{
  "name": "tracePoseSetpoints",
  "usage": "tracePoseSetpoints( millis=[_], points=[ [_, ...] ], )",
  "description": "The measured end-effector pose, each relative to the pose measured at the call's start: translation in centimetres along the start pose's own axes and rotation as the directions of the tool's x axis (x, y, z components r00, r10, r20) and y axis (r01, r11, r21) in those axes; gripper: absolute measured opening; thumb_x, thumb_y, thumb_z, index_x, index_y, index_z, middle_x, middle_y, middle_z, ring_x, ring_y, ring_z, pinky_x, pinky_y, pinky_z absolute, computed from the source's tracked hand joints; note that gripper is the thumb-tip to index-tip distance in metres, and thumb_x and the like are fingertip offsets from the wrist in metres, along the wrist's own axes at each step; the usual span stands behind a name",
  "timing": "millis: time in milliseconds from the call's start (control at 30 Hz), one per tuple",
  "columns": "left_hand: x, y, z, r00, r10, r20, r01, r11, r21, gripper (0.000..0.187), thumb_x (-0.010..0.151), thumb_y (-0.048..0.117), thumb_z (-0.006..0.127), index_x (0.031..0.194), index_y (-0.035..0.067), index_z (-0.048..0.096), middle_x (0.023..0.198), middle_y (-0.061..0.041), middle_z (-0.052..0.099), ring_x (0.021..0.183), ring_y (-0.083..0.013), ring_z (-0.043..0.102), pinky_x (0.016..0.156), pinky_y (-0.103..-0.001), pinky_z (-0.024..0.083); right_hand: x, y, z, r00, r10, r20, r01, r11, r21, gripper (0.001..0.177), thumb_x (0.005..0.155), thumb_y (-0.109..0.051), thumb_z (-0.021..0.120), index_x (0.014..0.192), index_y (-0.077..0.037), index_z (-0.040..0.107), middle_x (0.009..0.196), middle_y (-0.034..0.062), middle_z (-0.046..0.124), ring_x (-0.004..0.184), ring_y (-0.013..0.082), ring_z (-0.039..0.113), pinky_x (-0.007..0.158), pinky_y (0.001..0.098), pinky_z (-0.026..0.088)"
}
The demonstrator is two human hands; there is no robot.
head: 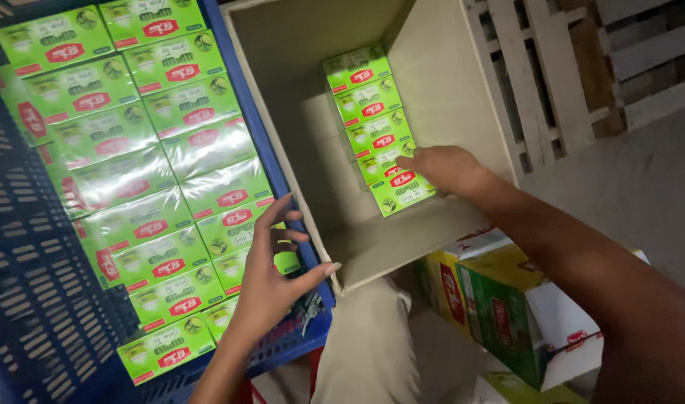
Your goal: The person sits on a low stool and transfers small green boxes from a blue plastic basket into a cardboard shipping box. They arrange the boxes in neat rows inside the cardboard box.
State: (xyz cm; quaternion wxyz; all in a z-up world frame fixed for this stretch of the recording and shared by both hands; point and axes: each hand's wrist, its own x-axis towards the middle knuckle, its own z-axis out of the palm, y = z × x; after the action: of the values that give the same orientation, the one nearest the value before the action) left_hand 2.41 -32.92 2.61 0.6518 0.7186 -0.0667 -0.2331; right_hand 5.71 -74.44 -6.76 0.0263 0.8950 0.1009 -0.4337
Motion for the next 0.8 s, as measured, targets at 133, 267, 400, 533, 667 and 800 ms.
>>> tracePoseSetpoints(
  millis=[133,267,400,533,667,800],
  points=[
    [0.3,-0.5,-0.3,1.000,0.006,-0.002,-0.006,1.000,0.010,0.124,0.066,0.019,0.107,0.167,0.007,0.037,0.140,-0.017,0.062,0.109,-0.0284,0.069,0.099,-0.043,0.056,1.8,-1.4,-0.2,1.000,0.004,0.007,-0.001,0.961,-0.278,0.093,0.075,-0.002,0.092,0.150,-0.043,0.053,0.120,0.0108,0.078,0.108,0.0399,0.081,0.086,0.0588,0.064],
    [0.5,0.5,-0.7,0.998,-0.019,0.062,0.013,0.997,0.082,0.110,0.078,0.028,0.098,0.167,0.013,0.035,0.148,-0.009,0.058,0.106,-0.0153,0.068,0.102,-0.033,0.057,4.9,-1.8,-0.4,0.974,0.029,0.223,0.083,0.876,-0.476,0.062,0.095,-0.034,0.082,0.147,-0.039,0.049,0.125,0.0051,0.074,0.122,0.0324,0.069,0.098,0.0425,0.056],
    [0.6,0.5,-0.5,0.997,-0.038,0.064,0.032,0.995,0.090,0.110,0.077,0.027,0.098,0.166,0.014,0.035,0.146,-0.008,0.059,0.105,-0.0149,0.068,0.104,-0.033,0.056,8.3,-0.1,4.2,0.987,0.023,0.156,0.050,0.894,-0.445,0.020,0.103,-0.029,0.068,0.120,-0.022,0.074,0.110,0.0061,0.079,0.102,0.0336,0.079,0.072,0.0448,0.064],
    [0.6,0.6,-0.5,0.995,-0.082,0.063,0.079,0.995,0.063,0.111,0.076,0.028,0.098,0.167,0.013,0.035,0.147,-0.008,0.058,0.107,-0.0156,0.068,0.105,-0.034,0.055,9.0,-0.2,4.9,0.986,0.006,0.167,0.076,0.877,-0.475,0.018,0.104,-0.018,0.067,0.115,-0.019,0.082,0.115,0.0024,0.082,0.105,0.0306,0.080,0.077,0.0482,0.066],
    [0.9,0.0,-0.4,0.996,-0.058,0.067,0.054,0.996,0.070,0.114,0.075,0.029,0.098,0.167,0.013,0.034,0.145,-0.009,0.057,0.105,-0.0164,0.067,0.104,-0.034,0.057,8.0,-1.7,2.8,0.984,-0.025,0.175,0.091,0.921,-0.379,0.017,0.107,-0.018,0.062,0.102,-0.016,0.078,0.104,0.0014,0.081,0.093,0.0292,0.080,0.071,0.0464,0.064],
    [0.8,-0.6,-0.5,0.997,-0.037,0.069,0.033,0.998,0.054,0.117,0.072,0.025,0.101,0.167,0.012,0.033,0.142,-0.009,0.057,0.101,-0.0145,0.065,0.106,-0.032,0.054,6.3,-4.1,1.1,0.903,-0.426,-0.060,0.336,0.784,-0.521,0.053,0.098,-0.025,0.074,0.144,-0.030,0.047,0.132,0.0127,0.059,0.103,0.0370,0.071,0.070,0.0515,0.062]
  ],
)
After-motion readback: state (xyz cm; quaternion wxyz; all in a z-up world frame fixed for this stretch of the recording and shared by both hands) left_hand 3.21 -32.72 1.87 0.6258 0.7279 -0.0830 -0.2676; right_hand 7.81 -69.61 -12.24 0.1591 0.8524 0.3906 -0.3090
